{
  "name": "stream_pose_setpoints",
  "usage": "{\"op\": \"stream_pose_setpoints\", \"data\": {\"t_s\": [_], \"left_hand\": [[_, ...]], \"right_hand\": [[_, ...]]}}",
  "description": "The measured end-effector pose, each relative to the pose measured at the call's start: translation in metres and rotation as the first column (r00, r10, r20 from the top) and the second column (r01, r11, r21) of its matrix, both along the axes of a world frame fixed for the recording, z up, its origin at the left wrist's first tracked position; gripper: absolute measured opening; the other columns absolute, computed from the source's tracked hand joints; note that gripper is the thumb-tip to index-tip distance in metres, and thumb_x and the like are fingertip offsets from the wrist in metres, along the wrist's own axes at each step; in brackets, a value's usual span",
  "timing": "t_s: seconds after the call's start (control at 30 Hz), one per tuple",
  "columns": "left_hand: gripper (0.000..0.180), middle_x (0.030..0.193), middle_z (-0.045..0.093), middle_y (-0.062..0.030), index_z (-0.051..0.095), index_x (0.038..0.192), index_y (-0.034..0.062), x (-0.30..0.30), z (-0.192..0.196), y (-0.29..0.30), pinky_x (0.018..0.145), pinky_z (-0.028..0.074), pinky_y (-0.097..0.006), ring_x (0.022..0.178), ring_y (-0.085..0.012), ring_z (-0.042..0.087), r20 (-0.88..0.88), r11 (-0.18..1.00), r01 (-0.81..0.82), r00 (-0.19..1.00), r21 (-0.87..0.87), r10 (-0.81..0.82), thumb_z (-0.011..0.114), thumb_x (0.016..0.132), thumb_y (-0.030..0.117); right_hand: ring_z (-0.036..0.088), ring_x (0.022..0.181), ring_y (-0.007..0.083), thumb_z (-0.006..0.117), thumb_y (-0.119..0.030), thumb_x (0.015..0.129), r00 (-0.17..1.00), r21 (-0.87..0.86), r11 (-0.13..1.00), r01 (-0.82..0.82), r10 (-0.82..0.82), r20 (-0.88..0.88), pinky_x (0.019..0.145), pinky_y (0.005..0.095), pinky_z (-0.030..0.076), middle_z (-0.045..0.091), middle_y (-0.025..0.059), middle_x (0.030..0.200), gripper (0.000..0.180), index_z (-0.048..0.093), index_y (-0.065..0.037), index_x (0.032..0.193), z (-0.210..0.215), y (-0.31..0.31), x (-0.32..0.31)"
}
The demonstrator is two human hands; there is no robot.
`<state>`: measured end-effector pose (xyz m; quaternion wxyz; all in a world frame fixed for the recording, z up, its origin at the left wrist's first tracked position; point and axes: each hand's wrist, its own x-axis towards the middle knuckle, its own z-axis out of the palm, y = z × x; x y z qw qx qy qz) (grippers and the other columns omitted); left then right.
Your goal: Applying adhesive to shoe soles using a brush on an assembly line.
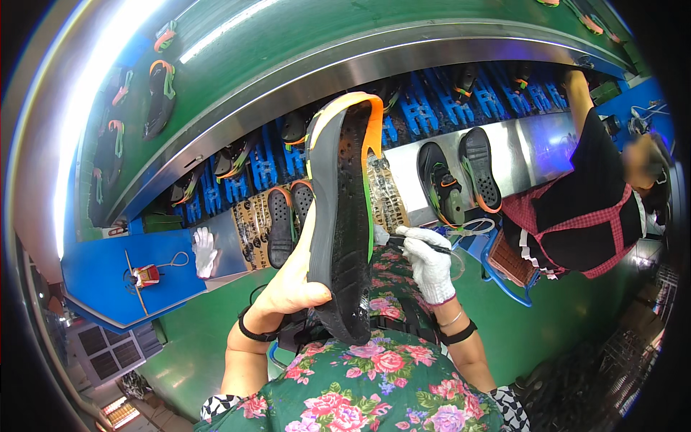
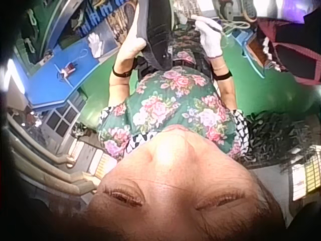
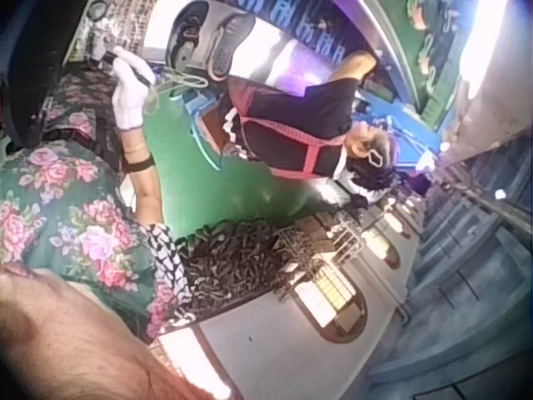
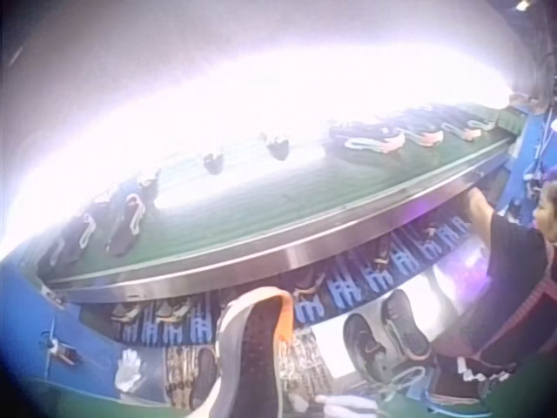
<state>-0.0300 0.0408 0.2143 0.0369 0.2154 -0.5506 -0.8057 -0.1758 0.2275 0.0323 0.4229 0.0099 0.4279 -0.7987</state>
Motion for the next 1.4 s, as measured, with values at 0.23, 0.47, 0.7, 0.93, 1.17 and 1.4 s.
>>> {"op": "stream_pose_setpoints", "data": {"t_s": [0.23, 0.47, 0.7, 0.93, 1.17, 1.4], "left_hand": [[0.146, 0.172, 0.009, -0.013, -0.011, 0.166, 0.006, 0.008, -0.007, -0.001, 0.125, 0.018, -0.039, 0.156, -0.022, 0.016, -0.038, 0.998, -0.057, 0.998, -0.035, 0.055, 0.089, 0.072, 0.055], [0.141, 0.172, 0.011, -0.0142, -0.01, 0.166, 0.0042, 0.012, -0.019, -0.009, 0.126, 0.017, -0.039, 0.156, -0.0227, 0.016, -0.031, 0.991, -0.125, 0.992, -0.049, 0.123, 0.086, 0.075, 0.054], [0.126, 0.173, 0.009, -0.015, 0.003, 0.166, 0.0015, -0.008, -0.015, -0.015, 0.127, 0.009, -0.04, 0.159, -0.0238, 0.009, 0.034, 0.994, -0.029, 0.999, -0.104, 0.033, 0.065, 0.083, 0.072], [0.113, 0.173, 0.013, -0.0141, 0.008, 0.166, 0.0004, -0.012, -0.007, -0.016, 0.128, 0.009, -0.041, 0.159, -0.0232, 0.013, 0.113, 0.999, 0.023, 0.993, 0.03, -0.026, 0.06, 0.088, 0.065], [0.112, 0.173, 0.011, -0.0164, 0.009, 0.166, -0.0004, -0.016, -0.012, -0.018, 0.128, 0.008, -0.043, 0.16, -0.0269, 0.012, 0.06, 0.989, 0.141, 0.989, -0.04, -0.138, 0.052, 0.089, 0.069], [0.109, 0.173, 0.012, -0.0187, 0.01, 0.166, -0.0006, -0.003, -0.028, -0.022, 0.128, 0.008, -0.044, 0.16, -0.0288, 0.011, 0.059, 0.981, 0.189, 0.98, 0.05, -0.192, 0.051, 0.088, 0.065]], "right_hand": [[0.073, 0.084, 0.0178, 0.071, 0.005, 0.086, 1.0, -0.033, 0.999, 0.03, -0.03, 0.0, 0.072, 0.0279, 0.059, 0.076, 0.021, 0.112, 0.021, 0.076, 0.004, 0.106, 0.003, 0.001, -0.003], [0.07, 0.08, 0.0217, 0.067, 0.009, 0.083, 0.983, -0.134, 0.981, 0.14, -0.154, -0.099, 0.074, 0.0312, 0.058, 0.074, 0.0224, 0.108, 0.022, 0.073, 0.008, 0.104, 0.062, 0.008, -0.022], [0.072, 0.087, 0.0316, 0.074, 0.008, 0.07, 0.29, 0.287, 0.938, 0.193, 0.225, -0.93, 0.08, 0.0401, 0.057, 0.075, 0.0164, 0.09, 0.016, 0.073, -0.001, 0.083, 0.147, 0.012, -0.057], [0.075, 0.088, 0.0231, 0.083, 0.001, 0.075, -0.158, 0.261, 0.959, 0.111, 0.276, -0.948, 0.078, 0.0334, 0.059, 0.08, 0.0095, 0.097, 0.018, 0.082, -0.007, 0.092, 0.183, -0.01, -0.08], [0.074, 0.089, 0.0289, 0.076, -0.005, 0.065, -0.487, 0.322, 0.945, -0.05, 0.258, -0.834, 0.077, 0.0355, 0.059, 0.079, 0.0112, 0.105, 0.032, 0.079, -0.005, 0.097, 0.198, -0.021, -0.104], [0.072, 0.089, 0.0325, 0.075, -0.004, 0.06, -0.582, 0.465, 0.877, -0.119, 0.318, -0.748, 0.072, 0.0392, 0.061, 0.076, 0.0152, 0.105, 0.033, 0.073, 0.005, 0.092, 0.203, -0.027, -0.103]]}}
